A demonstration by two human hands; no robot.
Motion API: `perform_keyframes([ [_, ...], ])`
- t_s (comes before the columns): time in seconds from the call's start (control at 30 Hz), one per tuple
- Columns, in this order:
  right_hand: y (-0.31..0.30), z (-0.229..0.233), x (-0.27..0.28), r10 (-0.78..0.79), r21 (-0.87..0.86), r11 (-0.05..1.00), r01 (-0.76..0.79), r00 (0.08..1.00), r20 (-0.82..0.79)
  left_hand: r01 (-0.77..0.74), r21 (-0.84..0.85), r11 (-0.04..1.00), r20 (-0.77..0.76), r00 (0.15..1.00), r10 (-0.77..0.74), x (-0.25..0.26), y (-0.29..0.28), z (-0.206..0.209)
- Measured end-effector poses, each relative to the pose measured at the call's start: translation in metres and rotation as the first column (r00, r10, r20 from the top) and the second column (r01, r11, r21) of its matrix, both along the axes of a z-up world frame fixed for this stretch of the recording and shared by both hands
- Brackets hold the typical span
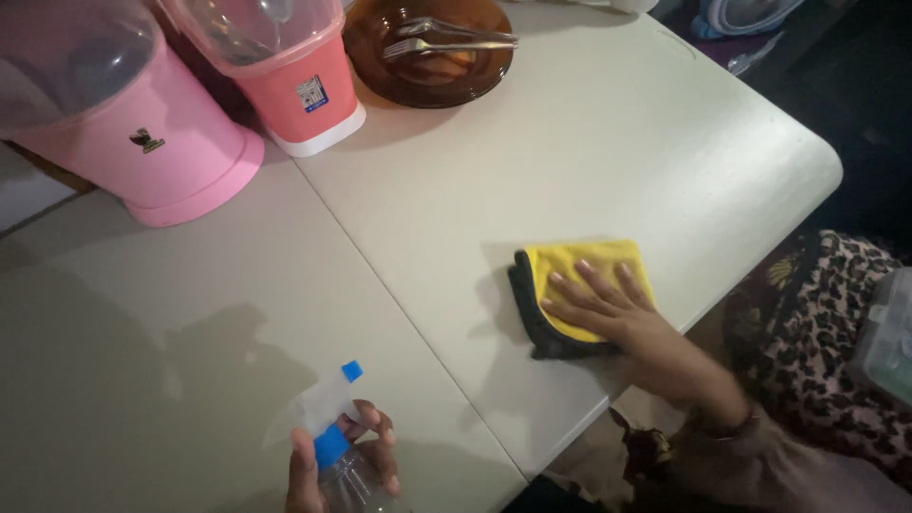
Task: Gathering plates and cutlery from a table and then wiping the surface with a cleaning cloth and spray.
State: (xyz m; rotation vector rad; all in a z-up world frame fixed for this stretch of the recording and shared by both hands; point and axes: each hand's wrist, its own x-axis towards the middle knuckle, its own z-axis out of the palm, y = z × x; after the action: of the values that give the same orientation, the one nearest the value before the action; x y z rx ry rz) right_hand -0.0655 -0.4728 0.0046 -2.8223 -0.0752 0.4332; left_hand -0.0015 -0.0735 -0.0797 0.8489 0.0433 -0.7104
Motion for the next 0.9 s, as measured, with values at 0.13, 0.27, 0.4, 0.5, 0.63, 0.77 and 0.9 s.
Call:
perform_keyframes([
  [0.13, 0.020, -0.038, -0.008, 0.126, 0.024, 0.987, -0.158, 0.861, 0.492, 0.010, -0.064, 0.998, 0.014, 1.000, -0.009, -0.003, 0.000, -0.008],
  [0.27, 0.022, 0.004, -0.017, 0.294, 0.080, 0.951, -0.299, 0.953, 0.064, -0.062, -0.049, 0.997, -0.053, 0.997, 0.060, -0.004, -0.001, -0.008],
  [0.4, -0.005, 0.027, -0.016, 0.277, 0.040, 0.960, -0.276, 0.929, -0.246, -0.053, 0.014, 0.998, -0.081, 0.995, 0.054, 0.003, 0.006, -0.010],
  [0.5, -0.025, 0.019, -0.012, 0.128, 0.073, 0.990, -0.123, 0.989, -0.069, 0.008, -0.076, 0.997, -0.070, 0.997, -0.014, 0.007, 0.007, -0.011],
  [0.63, -0.016, -0.011, -0.001, -0.104, -0.022, 0.994, 0.103, 0.994, -0.046, -0.014, -0.039, 0.999, -0.077, 0.997, 0.011, 0.005, 0.004, -0.012],
  [0.77, 0.012, -0.025, -0.004, 0.090, 0.063, 0.989, -0.131, 0.889, 0.449, -0.083, 0.000, 0.997, -0.051, 0.995, 0.083, 0.002, 0.003, -0.013],
  [0.9, 0.017, 0.027, -0.006, 0.137, 0.096, 0.988, -0.121, 0.973, -0.186, -0.086, -0.027, 0.996, -0.047, 0.995, 0.084, 0.007, 0.003, -0.010],
])
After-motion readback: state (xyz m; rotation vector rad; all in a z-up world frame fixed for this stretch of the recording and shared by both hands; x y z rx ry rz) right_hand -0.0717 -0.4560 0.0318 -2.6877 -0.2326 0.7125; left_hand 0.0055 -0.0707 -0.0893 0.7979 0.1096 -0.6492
